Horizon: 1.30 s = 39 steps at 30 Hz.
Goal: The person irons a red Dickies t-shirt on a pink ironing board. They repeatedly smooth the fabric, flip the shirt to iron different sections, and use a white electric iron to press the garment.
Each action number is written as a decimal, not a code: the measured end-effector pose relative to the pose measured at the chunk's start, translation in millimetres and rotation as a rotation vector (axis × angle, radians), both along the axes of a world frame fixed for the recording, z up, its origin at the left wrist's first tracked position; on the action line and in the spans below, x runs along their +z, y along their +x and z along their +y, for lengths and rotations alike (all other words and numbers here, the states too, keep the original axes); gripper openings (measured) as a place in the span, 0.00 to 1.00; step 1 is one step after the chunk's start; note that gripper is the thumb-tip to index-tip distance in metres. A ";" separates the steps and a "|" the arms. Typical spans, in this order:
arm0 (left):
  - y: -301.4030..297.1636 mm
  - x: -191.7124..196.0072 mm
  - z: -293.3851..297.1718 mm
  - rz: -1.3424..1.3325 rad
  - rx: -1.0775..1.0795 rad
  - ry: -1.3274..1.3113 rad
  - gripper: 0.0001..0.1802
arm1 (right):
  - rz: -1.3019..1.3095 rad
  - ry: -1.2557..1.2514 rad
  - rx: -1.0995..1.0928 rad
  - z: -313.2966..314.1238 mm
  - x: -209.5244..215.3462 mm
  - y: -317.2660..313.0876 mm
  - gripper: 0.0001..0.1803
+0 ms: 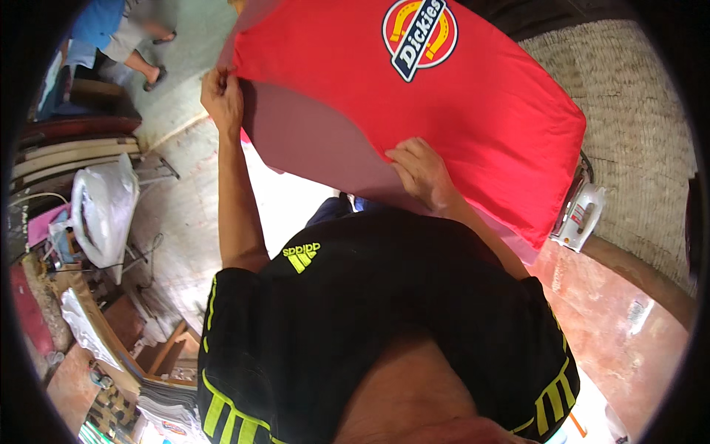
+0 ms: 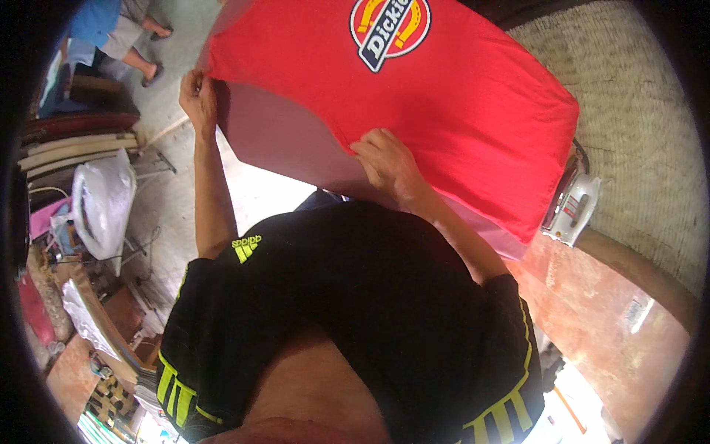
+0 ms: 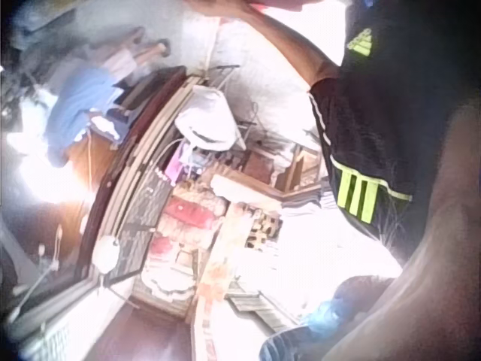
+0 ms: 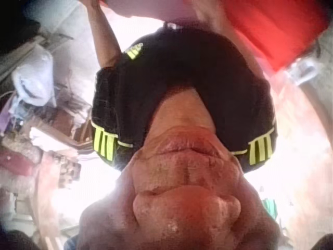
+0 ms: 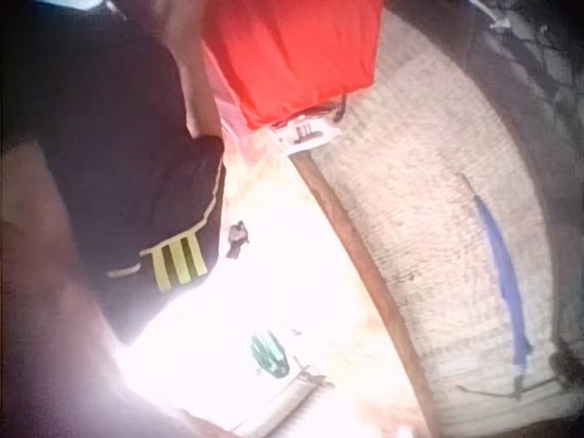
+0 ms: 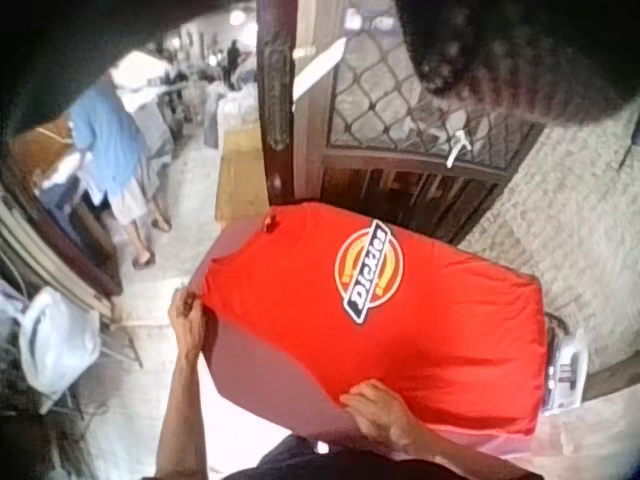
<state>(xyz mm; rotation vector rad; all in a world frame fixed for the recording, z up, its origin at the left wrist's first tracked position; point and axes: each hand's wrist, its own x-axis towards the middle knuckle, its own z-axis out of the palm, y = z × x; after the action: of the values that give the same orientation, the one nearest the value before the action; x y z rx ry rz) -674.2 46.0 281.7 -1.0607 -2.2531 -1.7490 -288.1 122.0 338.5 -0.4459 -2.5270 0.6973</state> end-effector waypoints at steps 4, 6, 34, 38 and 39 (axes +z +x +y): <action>-14.8 -2.5 -13.3 0.071 -0.106 -0.116 0.09 | -0.048 -0.055 0.010 -4.9 -3.1 8.6 0.10; -24.4 2.2 -18.1 -0.112 -0.189 -0.229 0.11 | -0.128 -0.150 0.067 2.5 2.2 7.1 0.10; 246.0 68.5 101.3 0.758 -0.836 -0.599 0.32 | -0.363 0.391 -1.209 185.0 -30.4 206.2 0.31; 251.0 52.7 114.2 0.834 -0.775 -0.603 0.35 | -0.458 0.411 -1.335 228.7 -46.6 287.6 0.32; 251.8 54.1 114.1 0.836 -0.766 -0.609 0.34 | -0.443 0.445 -1.319 229.9 -44.6 288.6 0.31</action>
<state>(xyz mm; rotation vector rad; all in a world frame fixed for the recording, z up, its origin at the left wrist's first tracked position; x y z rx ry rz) -422.4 160.1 335.9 -2.4147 -1.8906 -0.4060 0.6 351.9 293.9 -1.9236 -1.9504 -0.4946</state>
